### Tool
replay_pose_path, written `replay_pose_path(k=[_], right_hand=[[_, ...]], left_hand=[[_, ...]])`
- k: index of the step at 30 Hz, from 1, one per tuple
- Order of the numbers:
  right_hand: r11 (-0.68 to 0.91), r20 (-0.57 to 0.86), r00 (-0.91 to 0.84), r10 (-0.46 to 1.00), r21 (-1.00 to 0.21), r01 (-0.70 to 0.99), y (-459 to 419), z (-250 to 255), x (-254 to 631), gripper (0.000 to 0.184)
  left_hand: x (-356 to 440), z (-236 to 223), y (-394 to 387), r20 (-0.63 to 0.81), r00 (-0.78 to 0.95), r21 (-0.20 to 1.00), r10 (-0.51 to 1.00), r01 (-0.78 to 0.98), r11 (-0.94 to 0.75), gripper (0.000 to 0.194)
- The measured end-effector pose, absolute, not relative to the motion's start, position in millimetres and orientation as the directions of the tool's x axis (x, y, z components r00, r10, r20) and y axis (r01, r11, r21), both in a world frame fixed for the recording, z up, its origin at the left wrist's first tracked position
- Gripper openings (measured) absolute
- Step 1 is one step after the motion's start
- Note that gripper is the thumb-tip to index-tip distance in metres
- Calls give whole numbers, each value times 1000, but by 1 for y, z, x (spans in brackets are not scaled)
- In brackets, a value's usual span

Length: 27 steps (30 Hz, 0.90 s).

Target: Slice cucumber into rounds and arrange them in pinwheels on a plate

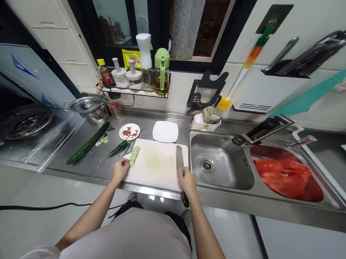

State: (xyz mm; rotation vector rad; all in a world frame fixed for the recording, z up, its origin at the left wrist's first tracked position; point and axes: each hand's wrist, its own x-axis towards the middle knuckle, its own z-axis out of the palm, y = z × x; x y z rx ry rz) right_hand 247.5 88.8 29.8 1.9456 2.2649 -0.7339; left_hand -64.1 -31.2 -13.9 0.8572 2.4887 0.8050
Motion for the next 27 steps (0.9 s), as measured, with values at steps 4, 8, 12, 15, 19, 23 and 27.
replay_pose_path(k=[4,8,12,15,19,23,27], right_hand=[[-20,-313,-107,944,-376,926,101,20,252,43],[-99,-338,-62,939,-438,894,110,10,254,45],[-118,-342,-57,938,-470,875,112,2,253,44],[-104,-297,-31,954,-429,897,111,-2,252,42],[-44,-241,-43,970,-344,938,107,0,251,48],[12,-288,-72,955,-205,979,104,13,248,53],[65,-332,-101,938,-118,991,107,23,246,52]], left_hand=[[-64,-17,-34,-166,-720,613,674,460,642,18],[-66,-18,-36,-167,-715,609,679,466,642,19],[-65,-16,-38,-169,-707,635,686,454,625,20],[-64,-16,-38,-165,-706,640,689,455,619,22],[-63,-20,-39,-71,-725,607,685,514,606,24],[-59,-20,-37,37,-737,604,675,555,572,24],[-50,-14,-27,95,-703,629,705,591,505,22]])
